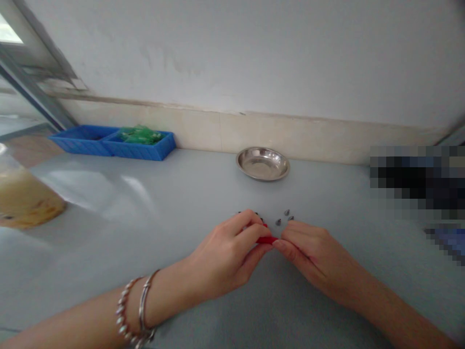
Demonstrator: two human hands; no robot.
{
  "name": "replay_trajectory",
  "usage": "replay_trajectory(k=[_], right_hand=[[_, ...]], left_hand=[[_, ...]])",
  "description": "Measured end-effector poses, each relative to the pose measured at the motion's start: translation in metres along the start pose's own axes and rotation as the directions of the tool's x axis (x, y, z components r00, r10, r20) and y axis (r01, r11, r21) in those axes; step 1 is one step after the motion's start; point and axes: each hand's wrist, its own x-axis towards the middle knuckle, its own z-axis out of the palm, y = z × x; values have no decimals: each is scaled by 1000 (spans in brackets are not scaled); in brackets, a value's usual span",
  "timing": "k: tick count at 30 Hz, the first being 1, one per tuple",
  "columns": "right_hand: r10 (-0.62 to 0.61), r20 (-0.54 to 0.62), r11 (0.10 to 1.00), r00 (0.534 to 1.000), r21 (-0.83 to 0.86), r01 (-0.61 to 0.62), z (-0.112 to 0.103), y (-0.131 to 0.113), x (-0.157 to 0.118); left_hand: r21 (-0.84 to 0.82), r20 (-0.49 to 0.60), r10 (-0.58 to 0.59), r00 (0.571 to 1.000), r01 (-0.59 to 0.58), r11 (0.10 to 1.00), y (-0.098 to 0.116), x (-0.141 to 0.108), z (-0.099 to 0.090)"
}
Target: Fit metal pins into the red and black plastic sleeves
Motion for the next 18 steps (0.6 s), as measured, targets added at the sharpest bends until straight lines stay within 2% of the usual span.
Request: replay_trajectory(k=[7,13,18], right_hand=[[65,-45,998,997,7,-65,-2,-1,-1],[-5,-97,1000,995,14,6,1,0,0],[-6,-80,1000,997,-12,6,2,0,1]], left_hand=[[14,-42,-13,999,14,1000,-1,1,0],[25,-33,-13,999,14,1000,-1,1,0],[15,0,-38,999,38,999,1,0,-1]])
